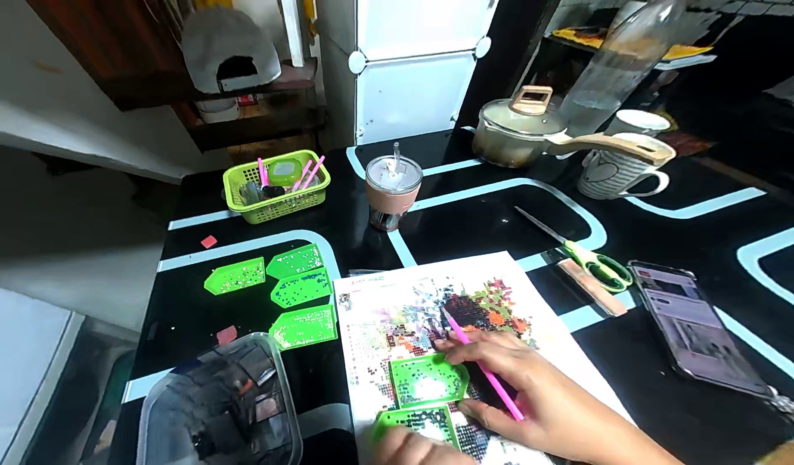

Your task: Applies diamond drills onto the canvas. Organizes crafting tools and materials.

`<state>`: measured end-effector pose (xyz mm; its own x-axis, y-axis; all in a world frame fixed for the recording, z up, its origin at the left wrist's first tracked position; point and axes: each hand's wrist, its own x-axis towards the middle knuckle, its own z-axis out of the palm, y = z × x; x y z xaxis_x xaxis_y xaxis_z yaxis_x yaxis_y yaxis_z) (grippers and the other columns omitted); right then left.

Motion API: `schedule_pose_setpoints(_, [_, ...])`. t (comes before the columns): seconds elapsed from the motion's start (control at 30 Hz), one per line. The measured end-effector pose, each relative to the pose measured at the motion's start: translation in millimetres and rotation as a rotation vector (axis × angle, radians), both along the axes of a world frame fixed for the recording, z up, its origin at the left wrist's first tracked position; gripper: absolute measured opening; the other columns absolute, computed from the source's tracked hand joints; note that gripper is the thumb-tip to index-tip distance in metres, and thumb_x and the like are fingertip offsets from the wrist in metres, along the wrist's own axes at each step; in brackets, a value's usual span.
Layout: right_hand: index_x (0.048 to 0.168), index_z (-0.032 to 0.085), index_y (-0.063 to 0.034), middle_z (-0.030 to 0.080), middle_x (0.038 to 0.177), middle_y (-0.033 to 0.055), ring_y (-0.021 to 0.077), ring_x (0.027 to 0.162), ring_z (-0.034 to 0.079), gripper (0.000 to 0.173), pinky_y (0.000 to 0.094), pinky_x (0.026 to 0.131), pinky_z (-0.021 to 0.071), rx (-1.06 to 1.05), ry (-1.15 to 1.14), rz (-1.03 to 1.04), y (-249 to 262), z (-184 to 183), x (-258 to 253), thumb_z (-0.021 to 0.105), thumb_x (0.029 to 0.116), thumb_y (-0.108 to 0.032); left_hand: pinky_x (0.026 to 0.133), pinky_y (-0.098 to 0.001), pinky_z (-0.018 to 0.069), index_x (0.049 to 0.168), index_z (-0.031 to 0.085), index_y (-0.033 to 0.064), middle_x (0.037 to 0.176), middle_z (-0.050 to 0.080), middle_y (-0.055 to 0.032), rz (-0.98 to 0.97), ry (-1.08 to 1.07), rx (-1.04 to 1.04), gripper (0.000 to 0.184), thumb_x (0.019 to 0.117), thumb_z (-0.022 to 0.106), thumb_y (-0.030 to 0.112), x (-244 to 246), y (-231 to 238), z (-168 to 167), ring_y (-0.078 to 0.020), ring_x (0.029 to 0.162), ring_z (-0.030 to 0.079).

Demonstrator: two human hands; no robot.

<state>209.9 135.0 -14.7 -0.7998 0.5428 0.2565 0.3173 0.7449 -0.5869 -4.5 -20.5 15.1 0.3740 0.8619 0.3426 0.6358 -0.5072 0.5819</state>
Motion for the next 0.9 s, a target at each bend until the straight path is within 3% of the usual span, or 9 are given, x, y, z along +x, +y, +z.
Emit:
schedule_pose_setpoints(0.07, [0.124, 0.067, -0.0197, 0.071, 0.129, -0.0013, 0.0184, 0.129, 0.060, 0.040, 0.0490, 0.105, 0.0471, 0.027, -0.003, -0.007, 0, 1, 1, 0.069, 0.0908, -0.042, 0.095, -0.0453, 0.0506, 0.116, 0.076, 0.0151, 0.116, 0.074, -0.0083, 0.098, 0.071, 0.004, 0.028, 0.0932, 0.070, 0.031, -8, 2, 11, -0.0254, 0.105, 0.069])
schedule_pose_setpoints(0.17, [0.123, 0.068, -0.0213, 0.072, 0.126, -0.0027, 0.0184, 0.125, 0.063, 0.040, 0.0503, 0.103, 0.0487, 0.061, -0.024, -0.041, -1, 2, 12, 0.069, 0.0900, -0.044, 0.100, -0.0485, 0.0466, 0.122, 0.071, 0.0175, 0.126, 0.070, -0.0096, 0.210, 0.135, 0.027, 0.034, 0.0996, 0.060, 0.041, -36, 3, 19, -0.0262, 0.117, 0.065])
schedule_pose_setpoints(0.27, [0.121, 0.069, -0.0212, 0.073, 0.124, -0.0016, 0.0186, 0.120, 0.065, 0.041, 0.0517, 0.098, 0.0492, 0.091, -0.049, -0.099, -2, 4, 34, 0.068, 0.0876, -0.046, 0.107, -0.0626, 0.0411, 0.126, 0.070, 0.0167, 0.137, 0.065, -0.0136, 0.320, 0.306, -0.033, 0.043, 0.0982, 0.060, 0.047, -66, 0, 25, -0.0359, 0.131, 0.058])
schedule_pose_setpoints(0.4, [0.121, 0.069, -0.0216, 0.073, 0.123, -0.0022, 0.0173, 0.116, 0.066, 0.043, 0.0502, 0.097, 0.0499, 0.109, -0.071, -0.150, -5, 5, 64, 0.066, 0.0881, -0.049, 0.111, -0.0732, 0.0295, 0.133, 0.067, 0.0141, 0.147, 0.056, -0.0200, 0.346, 0.443, -0.107, 0.049, 0.0968, 0.063, 0.047, -97, -12, 18, -0.0437, 0.140, 0.049])
schedule_pose_setpoints(0.5, [0.121, 0.069, -0.0212, 0.072, 0.124, -0.0012, 0.0166, 0.112, 0.067, 0.044, 0.0480, 0.096, 0.0498, 0.098, -0.077, -0.184, -9, 7, 75, 0.066, 0.0874, -0.048, 0.112, -0.0740, 0.0253, 0.134, 0.066, 0.0123, 0.150, 0.053, -0.0203, 0.340, 0.437, -0.151, 0.046, 0.0978, 0.064, 0.042, -107, -20, 19, -0.0441, 0.142, 0.046])
schedule_pose_setpoints(0.77, [0.121, 0.068, -0.0207, 0.072, 0.125, -0.0009, 0.0180, 0.118, 0.066, 0.043, 0.0494, 0.097, 0.0498, 0.072, -0.089, -0.207, -12, 8, 83, 0.068, 0.0868, -0.046, 0.117, -0.0700, 0.0233, 0.129, 0.069, 0.0098, 0.150, 0.054, -0.0192, 0.318, 0.377, -0.212, 0.037, 0.0987, 0.065, 0.031, -119, -27, 23, -0.0434, 0.144, 0.043])
schedule_pose_setpoints(0.9, [0.122, 0.069, -0.0199, 0.072, 0.127, 0.0004, 0.0183, 0.117, 0.066, 0.042, 0.0491, 0.098, 0.0494, 0.047, -0.083, -0.209, -12, 8, 84, 0.070, 0.0867, -0.043, 0.116, -0.0738, 0.0176, 0.131, 0.068, 0.0097, 0.150, 0.054, -0.0182, 0.317, 0.403, -0.251, 0.045, 0.0972, 0.067, 0.039, -120, -26, 37, -0.0430, 0.144, 0.044])
